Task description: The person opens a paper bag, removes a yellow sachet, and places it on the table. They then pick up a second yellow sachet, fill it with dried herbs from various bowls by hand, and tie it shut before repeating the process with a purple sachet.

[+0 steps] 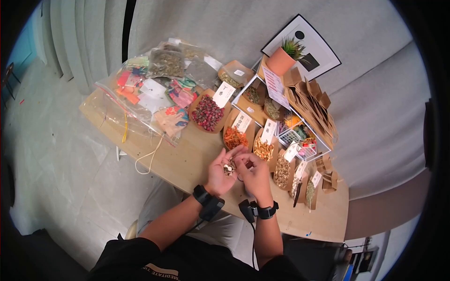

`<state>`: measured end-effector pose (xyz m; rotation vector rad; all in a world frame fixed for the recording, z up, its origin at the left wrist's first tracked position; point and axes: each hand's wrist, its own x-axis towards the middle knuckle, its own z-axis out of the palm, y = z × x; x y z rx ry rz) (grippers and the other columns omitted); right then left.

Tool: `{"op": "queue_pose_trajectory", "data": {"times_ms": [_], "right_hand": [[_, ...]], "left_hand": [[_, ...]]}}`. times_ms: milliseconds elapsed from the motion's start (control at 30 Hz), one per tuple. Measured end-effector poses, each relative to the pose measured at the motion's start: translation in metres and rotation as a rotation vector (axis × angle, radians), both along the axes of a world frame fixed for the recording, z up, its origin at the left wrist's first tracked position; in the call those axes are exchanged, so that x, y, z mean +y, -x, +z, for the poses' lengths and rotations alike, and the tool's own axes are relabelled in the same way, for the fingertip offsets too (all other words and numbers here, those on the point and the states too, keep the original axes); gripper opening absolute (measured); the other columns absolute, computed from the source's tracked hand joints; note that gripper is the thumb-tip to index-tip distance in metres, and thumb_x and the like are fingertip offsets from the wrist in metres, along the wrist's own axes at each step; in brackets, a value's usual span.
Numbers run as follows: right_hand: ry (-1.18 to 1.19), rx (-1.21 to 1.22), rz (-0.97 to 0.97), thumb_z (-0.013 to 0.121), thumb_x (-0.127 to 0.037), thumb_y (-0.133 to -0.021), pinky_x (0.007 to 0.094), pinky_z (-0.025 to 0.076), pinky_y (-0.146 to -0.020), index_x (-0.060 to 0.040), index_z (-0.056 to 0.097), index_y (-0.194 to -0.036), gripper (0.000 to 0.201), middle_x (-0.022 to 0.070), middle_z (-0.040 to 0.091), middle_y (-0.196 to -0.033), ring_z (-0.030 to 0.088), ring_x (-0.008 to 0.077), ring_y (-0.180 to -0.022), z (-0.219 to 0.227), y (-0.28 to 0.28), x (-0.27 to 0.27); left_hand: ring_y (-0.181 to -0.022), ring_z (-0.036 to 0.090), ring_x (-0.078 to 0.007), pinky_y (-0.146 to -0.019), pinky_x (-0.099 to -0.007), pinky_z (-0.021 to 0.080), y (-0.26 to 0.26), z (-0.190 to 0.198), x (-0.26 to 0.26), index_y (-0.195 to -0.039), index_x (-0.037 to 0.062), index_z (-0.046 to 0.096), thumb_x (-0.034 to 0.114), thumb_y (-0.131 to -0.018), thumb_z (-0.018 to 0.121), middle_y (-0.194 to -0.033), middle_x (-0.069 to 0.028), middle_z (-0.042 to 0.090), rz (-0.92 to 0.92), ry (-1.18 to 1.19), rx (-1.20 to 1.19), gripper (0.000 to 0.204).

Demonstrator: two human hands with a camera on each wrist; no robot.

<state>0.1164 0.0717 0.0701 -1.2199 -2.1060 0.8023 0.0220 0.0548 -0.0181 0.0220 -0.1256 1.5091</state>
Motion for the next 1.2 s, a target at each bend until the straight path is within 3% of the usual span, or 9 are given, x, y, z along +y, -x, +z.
{"op": "queue_pose_trajectory", "data": {"times_ms": [133, 333, 733, 1200], "right_hand": [[0.293, 0.286, 0.022, 0.063, -0.011, -0.093, 0.02, 0.039, -0.053, 0.0009, 0.065, -0.095, 0.012, -0.002, 0.062, -0.077, 0.053, 0.0035, -0.063, -0.009, 0.001, 0.008], [0.6, 0.345, -0.092, 0.06, -0.014, -0.096, 0.0149, 0.032, -0.046, -0.0028, 0.065, -0.103, 0.014, 0.0006, 0.066, -0.078, 0.051, 0.001, -0.058, 0.006, 0.011, 0.007], [0.647, 0.509, -0.142, 0.06, -0.015, -0.096, 0.0155, 0.031, -0.041, -0.0028, 0.064, -0.099, 0.013, 0.0029, 0.066, -0.072, 0.047, 0.0018, -0.048, -0.01, -0.001, 0.013], [0.547, 0.521, -0.217, 0.062, -0.012, -0.095, 0.0162, 0.032, -0.04, 0.0005, 0.067, -0.101, 0.015, -0.0029, 0.059, -0.064, 0.046, 0.0015, -0.046, -0.017, 0.001, 0.006]], "left_hand": [[-0.126, 0.05, -0.0257, -0.108, -0.0412, 0.038, 0.001, 0.0, 0.001, -0.138, -0.0015, 0.046, 0.039, -0.105, 0.029, -0.136, -0.0127, 0.053, 0.044, 0.044, -0.013, 0.054], [-0.122, 0.052, -0.0253, -0.102, -0.0398, 0.039, 0.004, -0.01, 0.002, -0.138, -0.0014, 0.047, 0.038, -0.105, 0.029, -0.136, -0.0148, 0.054, 0.059, -0.029, -0.042, 0.054], [-0.126, 0.048, -0.0237, -0.103, -0.0377, 0.038, 0.005, 0.003, -0.002, -0.139, -0.0028, 0.045, 0.037, -0.105, 0.028, -0.14, -0.0156, 0.05, 0.093, 0.029, 0.052, 0.055], [-0.131, 0.045, -0.023, -0.109, -0.0379, 0.033, 0.006, 0.004, -0.003, -0.14, -0.0021, 0.045, 0.035, -0.105, 0.028, -0.143, -0.0151, 0.048, 0.022, 0.068, 0.116, 0.054]]}}
